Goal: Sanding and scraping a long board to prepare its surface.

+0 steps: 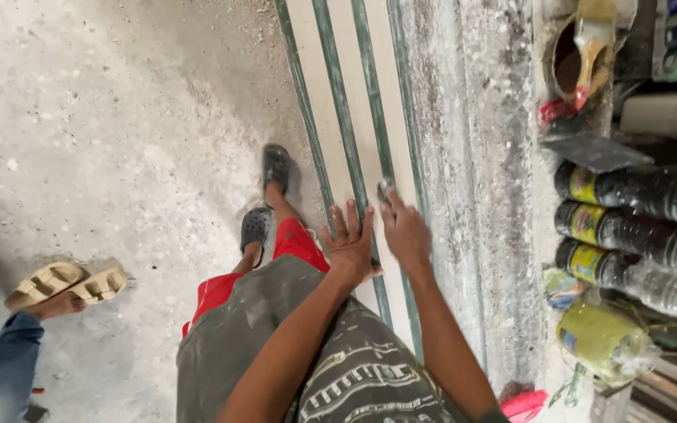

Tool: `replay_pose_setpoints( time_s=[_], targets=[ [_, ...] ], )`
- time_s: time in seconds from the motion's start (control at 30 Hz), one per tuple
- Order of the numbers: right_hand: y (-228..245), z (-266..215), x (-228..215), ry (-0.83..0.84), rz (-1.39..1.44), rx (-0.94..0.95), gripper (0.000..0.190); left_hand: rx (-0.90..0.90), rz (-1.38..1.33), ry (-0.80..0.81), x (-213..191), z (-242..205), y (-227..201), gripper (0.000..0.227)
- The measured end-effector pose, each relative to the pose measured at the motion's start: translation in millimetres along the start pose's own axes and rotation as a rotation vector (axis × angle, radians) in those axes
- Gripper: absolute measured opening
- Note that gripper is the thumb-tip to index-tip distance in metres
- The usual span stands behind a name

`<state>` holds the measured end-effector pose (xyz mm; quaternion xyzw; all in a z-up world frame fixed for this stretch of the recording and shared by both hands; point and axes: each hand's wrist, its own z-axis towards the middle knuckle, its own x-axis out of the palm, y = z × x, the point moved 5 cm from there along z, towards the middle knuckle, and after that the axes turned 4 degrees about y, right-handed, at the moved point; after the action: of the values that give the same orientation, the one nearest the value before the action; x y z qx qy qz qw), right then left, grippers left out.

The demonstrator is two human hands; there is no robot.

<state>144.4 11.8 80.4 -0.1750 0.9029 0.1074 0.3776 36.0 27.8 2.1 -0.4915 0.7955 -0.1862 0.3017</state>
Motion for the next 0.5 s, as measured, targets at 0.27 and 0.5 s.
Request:
replay_pose_setpoints(
  time_s=[0.27,0.5],
  targets=[
    [62.7,51.5,-3.1,-0.03,-0.092,-0.146,0.048,0.047,0.022,0.01,-4.6,-2.8,0.9,0.124],
    [72.7,34.1,-6.5,-0.06,-0.3,-0.242,0.049,0.151,0.274,0.11,15.4,17.1,24.4,0.127]
  ],
)
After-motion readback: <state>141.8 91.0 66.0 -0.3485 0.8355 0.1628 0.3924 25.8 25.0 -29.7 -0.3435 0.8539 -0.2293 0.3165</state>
